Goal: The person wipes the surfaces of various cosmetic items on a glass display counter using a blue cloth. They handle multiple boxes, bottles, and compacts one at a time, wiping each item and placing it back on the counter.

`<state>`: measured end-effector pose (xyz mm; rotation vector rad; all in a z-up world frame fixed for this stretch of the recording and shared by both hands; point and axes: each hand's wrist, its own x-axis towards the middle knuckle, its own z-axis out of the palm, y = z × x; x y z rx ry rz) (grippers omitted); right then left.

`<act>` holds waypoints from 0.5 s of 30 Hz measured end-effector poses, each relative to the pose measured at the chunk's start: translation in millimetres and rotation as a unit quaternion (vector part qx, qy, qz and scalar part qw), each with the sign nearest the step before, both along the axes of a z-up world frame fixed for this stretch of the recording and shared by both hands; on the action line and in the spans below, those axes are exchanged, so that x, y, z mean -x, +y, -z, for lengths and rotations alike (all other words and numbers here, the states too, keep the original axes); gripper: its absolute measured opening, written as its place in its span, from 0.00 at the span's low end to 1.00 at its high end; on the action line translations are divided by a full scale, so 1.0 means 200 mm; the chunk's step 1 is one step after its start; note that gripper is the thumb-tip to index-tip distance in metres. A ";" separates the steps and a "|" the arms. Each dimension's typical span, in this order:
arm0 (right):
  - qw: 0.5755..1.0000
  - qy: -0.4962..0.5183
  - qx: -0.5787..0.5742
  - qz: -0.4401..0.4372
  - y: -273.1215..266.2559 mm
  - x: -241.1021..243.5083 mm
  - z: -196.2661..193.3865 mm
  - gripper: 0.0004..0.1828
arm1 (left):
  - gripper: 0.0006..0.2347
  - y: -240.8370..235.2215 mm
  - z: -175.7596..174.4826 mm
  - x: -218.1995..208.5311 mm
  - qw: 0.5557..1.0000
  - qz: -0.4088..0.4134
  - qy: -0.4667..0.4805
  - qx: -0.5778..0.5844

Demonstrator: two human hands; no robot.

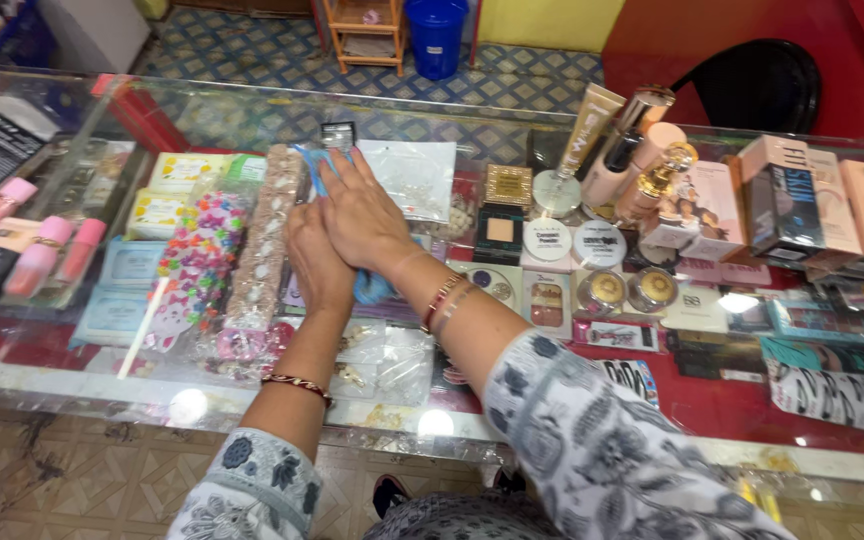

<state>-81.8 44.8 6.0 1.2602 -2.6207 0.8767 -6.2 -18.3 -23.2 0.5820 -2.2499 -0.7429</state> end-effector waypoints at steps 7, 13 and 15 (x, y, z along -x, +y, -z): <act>0.999 -0.032 0.005 0.043 -0.05 0.00 0.01 0.31 | 0.12 0.01 -0.01 -0.01 1.000 0.004 0.025 -0.015; 0.999 -0.021 0.025 0.036 -0.04 -0.01 0.03 0.30 | 0.13 0.01 -0.02 -0.01 0.999 0.007 0.028 -0.031; 0.999 -0.031 0.034 0.028 -0.03 -0.02 0.03 0.29 | 0.15 0.02 -0.03 -0.02 0.999 0.012 0.030 -0.027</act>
